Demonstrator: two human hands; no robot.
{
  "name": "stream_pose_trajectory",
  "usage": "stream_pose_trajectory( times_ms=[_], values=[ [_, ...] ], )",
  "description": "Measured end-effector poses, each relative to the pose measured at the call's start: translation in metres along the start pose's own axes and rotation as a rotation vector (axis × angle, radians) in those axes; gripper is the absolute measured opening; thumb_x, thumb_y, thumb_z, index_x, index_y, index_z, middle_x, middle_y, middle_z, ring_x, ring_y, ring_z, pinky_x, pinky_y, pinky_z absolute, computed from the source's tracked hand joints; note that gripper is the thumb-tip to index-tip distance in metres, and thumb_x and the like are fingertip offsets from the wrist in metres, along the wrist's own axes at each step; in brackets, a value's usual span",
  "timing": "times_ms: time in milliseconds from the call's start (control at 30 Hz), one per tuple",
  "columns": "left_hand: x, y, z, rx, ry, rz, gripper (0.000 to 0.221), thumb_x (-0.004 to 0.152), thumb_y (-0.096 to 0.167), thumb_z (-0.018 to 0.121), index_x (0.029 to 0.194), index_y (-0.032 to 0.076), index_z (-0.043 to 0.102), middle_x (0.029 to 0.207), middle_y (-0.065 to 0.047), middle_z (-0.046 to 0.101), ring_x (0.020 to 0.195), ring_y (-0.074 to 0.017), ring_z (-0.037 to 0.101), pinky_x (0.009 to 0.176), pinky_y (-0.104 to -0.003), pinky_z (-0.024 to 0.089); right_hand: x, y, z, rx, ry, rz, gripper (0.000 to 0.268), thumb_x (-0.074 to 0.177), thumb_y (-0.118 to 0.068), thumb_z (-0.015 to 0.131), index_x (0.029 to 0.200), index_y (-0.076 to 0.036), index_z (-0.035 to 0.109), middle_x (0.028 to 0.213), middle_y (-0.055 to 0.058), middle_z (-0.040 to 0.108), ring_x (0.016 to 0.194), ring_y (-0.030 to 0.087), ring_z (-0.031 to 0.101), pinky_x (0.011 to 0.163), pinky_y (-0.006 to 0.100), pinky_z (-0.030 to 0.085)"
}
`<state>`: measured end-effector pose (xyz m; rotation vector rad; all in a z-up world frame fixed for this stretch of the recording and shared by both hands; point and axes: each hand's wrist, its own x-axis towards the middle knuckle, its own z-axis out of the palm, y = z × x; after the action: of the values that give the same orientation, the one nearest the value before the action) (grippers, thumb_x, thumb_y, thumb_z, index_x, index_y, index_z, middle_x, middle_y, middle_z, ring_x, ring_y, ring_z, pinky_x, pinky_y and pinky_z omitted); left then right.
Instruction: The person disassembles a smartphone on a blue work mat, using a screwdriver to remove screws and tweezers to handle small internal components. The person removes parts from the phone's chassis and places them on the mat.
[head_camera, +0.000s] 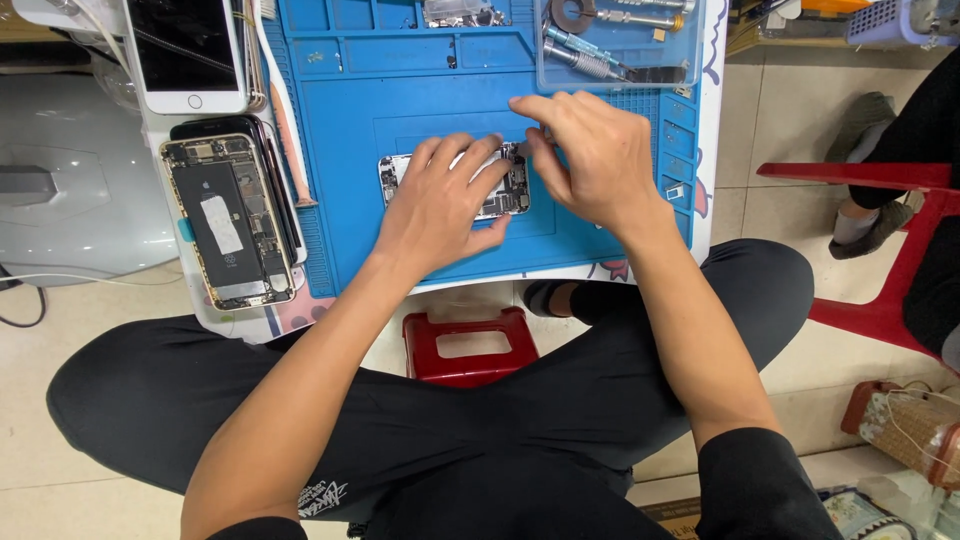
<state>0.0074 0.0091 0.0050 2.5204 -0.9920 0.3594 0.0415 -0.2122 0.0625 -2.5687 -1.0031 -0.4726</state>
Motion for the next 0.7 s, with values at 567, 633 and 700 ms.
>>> stream_pose_trajectory(
  times_ms=[567, 633, 700],
  values=[
    [0.000, 0.001, 0.001, 0.068, -0.012, 0.001, 0.054, 0.092, 0.049, 0.074, 0.128, 0.009, 0.070, 0.137, -0.009, 0.064, 0.117, -0.0302, 0.059, 0.098, -0.044, 0.048, 0.012, -0.010, -0.014, -0.110, -0.070, 0.014, 0.011, 0.112, -0.014, 0.064, 0.122, -0.010, 0.069, 0.096, 0.003, 0.067, 0.079, 0.023, 0.056, 0.055, 0.036, 0.040],
    [0.000, 0.002, 0.001, 0.082, -0.006, 0.001, 0.054, 0.092, 0.050, 0.074, 0.128, 0.009, 0.070, 0.137, -0.008, 0.064, 0.117, -0.0295, 0.060, 0.098, -0.043, 0.048, 0.012, -0.013, -0.015, -0.086, -0.105, 0.040, 0.020, 0.112, -0.014, 0.059, 0.130, -0.007, 0.066, 0.097, 0.006, 0.061, 0.083, 0.026, 0.055, 0.058, 0.037, 0.041],
    [0.000, 0.001, 0.001, 0.075, -0.011, 0.000, 0.053, 0.092, 0.050, 0.075, 0.127, 0.010, 0.070, 0.138, -0.008, 0.064, 0.118, -0.0295, 0.059, 0.098, -0.043, 0.048, 0.011, -0.012, -0.012, -0.096, -0.098, 0.019, 0.017, 0.111, -0.006, 0.064, 0.126, -0.011, 0.067, 0.092, 0.002, 0.061, 0.080, 0.023, 0.054, 0.054, 0.035, 0.039]
  ],
)
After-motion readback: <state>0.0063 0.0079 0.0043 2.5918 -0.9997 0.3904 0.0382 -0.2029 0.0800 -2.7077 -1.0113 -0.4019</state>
